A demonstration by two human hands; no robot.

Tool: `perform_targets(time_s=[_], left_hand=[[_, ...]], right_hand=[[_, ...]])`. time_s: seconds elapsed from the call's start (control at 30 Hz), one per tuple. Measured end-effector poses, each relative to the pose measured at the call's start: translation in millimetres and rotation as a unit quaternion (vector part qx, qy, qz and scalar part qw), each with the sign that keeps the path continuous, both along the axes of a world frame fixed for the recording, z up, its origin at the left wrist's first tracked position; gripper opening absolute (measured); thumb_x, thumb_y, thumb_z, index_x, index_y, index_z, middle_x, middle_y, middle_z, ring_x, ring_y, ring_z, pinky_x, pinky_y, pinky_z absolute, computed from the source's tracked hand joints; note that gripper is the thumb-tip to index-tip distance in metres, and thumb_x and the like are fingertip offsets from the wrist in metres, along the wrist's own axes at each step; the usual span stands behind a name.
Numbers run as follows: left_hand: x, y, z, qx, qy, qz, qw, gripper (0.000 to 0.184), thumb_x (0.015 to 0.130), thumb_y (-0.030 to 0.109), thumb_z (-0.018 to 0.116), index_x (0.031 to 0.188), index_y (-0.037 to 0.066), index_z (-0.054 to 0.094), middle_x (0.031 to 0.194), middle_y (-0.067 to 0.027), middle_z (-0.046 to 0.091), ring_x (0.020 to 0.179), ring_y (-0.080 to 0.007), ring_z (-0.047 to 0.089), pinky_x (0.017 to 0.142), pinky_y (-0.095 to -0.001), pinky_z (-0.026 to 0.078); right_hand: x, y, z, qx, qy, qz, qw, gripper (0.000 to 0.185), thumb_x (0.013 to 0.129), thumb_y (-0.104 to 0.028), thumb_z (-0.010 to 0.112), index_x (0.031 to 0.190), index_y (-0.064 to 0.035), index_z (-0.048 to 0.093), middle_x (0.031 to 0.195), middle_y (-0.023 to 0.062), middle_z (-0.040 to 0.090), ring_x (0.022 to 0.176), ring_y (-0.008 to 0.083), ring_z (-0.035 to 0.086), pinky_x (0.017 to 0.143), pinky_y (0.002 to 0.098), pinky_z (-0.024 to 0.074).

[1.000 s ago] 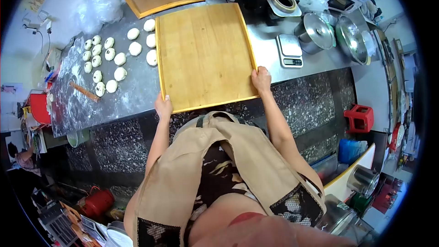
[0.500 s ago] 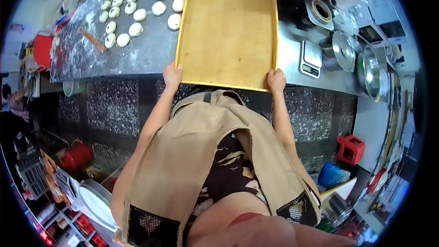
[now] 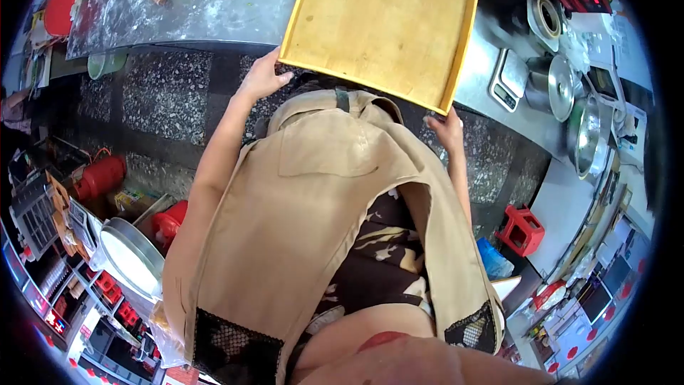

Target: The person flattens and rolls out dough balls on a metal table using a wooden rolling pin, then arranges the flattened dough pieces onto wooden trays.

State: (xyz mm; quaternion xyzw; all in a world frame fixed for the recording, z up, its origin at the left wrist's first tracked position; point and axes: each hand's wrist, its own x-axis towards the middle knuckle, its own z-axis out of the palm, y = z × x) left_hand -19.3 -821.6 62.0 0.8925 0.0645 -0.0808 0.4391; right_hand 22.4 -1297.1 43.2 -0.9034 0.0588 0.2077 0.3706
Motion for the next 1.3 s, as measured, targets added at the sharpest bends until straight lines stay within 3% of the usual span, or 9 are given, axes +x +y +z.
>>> perform_targets(time_s=[0.07, 0.17, 0.3, 0.6, 0.73, 1.0, 1.07, 1.27, 1.3], left_hand=[[-2, -2, -12, 0.017, -0.040, 0.011, 0.999, 0.050, 0.082, 0.013, 0.071, 0.129, 0.011, 0.057, 0.109, -0.0192, 0.068, 0.098, -0.0341, 0.067, 0.083, -0.0400, 0.053], [-3, 8, -42, 0.130, -0.028, 0.016, 0.991, 0.034, 0.082, 0.016, 0.072, 0.115, 0.011, 0.065, 0.098, -0.0180, 0.068, 0.090, -0.0367, 0.066, 0.076, -0.0444, 0.053], [2, 8, -34, 0.145, -0.085, 0.005, 0.986, 0.024, 0.082, 0.013, 0.071, 0.105, 0.012, 0.068, 0.090, -0.0174, 0.068, 0.085, -0.0378, 0.066, 0.073, -0.0466, 0.053], [4, 14, -35, 0.116, -0.104, -0.049, 0.987, 0.021, 0.082, 0.011, 0.065, 0.102, 0.007, 0.067, 0.091, -0.0201, 0.067, 0.085, -0.0398, 0.065, 0.072, -0.0488, 0.053], [16, 3, -43, 0.130, -0.079, -0.010, 0.988, 0.023, 0.079, 0.003, 0.062, 0.100, 0.007, 0.069, 0.091, -0.0198, 0.068, 0.087, -0.0382, 0.066, 0.074, -0.0463, 0.054], [46, -19, -42, 0.190, -0.098, -0.009, 0.977, 0.015, 0.078, 0.011, 0.070, 0.086, 0.000, 0.065, 0.081, -0.0226, 0.067, 0.080, -0.0409, 0.066, 0.072, -0.0497, 0.054], [46, -19, -42, 0.196, -0.092, -0.008, 0.976, 0.015, 0.078, 0.012, 0.070, 0.087, 0.000, 0.064, 0.081, -0.0225, 0.067, 0.080, -0.0405, 0.066, 0.072, -0.0496, 0.054], [45, -14, -44, 0.187, -0.091, -0.011, 0.978, 0.017, 0.083, 0.017, 0.067, 0.088, 0.001, 0.064, 0.082, -0.0217, 0.067, 0.082, -0.0407, 0.066, 0.072, -0.0502, 0.053], [42, -13, -42, 0.175, -0.080, -0.040, 0.981, 0.018, 0.083, 0.018, 0.067, 0.089, 0.002, 0.064, 0.083, -0.0211, 0.067, 0.082, -0.0407, 0.066, 0.072, -0.0501, 0.053]], right_hand=[[-2, 1, -19, -0.029, -0.123, -0.010, 0.992, 0.033, 0.080, -0.012, 0.074, 0.108, -0.0015, 0.061, 0.086, 0.0178, 0.070, 0.079, 0.0286, 0.071, 0.069, 0.0361, 0.0538], [-8, 6, -16, -0.066, -0.149, -0.018, 0.986, 0.025, 0.082, -0.008, 0.069, 0.104, -0.0005, 0.061, 0.087, 0.0201, 0.068, 0.082, 0.0340, 0.070, 0.067, 0.0393, 0.0524], [-10, 4, -26, -0.087, -0.186, -0.019, 0.978, 0.020, 0.084, -0.010, 0.068, 0.100, -0.0008, 0.060, 0.088, 0.0229, 0.067, 0.083, 0.0391, 0.067, 0.067, 0.0422, 0.0516], [-12, -4, -42, -0.044, -0.220, -0.029, 0.974, 0.019, 0.085, -0.009, 0.068, 0.101, 0.0003, 0.063, 0.081, 0.0229, 0.065, 0.077, 0.0371, 0.068, 0.065, 0.0392, 0.0518], [9, -5, -24, -0.025, -0.162, -0.046, 0.985, 0.024, 0.087, -0.011, 0.069, 0.108, -0.0015, 0.066, 0.085, 0.0140, 0.071, 0.079, 0.0183, 0.068, 0.072, 0.0323, 0.0517], [64, -27, -21, -0.070, -0.168, -0.021, 0.983, 0.019, 0.085, -0.007, 0.065, 0.103, -0.0008, 0.066, 0.083, 0.0119, 0.071, 0.077, 0.0175, 0.067, 0.071, 0.0324, 0.0514], [63, -28, -22, -0.072, -0.156, -0.016, 0.985, 0.021, 0.084, -0.006, 0.066, 0.104, 0.0009, 0.065, 0.087, 0.0191, 0.071, 0.085, 0.0293, 0.071, 0.073, 0.0354, 0.0519], [58, -22, -8, -0.033, -0.168, -0.011, 0.985, 0.020, 0.086, -0.008, 0.068, 0.101, 0.0028, 0.063, 0.085, 0.0166, 0.071, 0.082, 0.0251, 0.070, 0.072, 0.0330, 0.0508], [61, -27, -3, -0.027, -0.096, -0.010, 0.995, 0.020, 0.086, -0.006, 0.064, 0.104, 0.0029, 0.063, 0.088, 0.0163, 0.071, 0.082, 0.0252, 0.070, 0.073, 0.0340, 0.0514]])
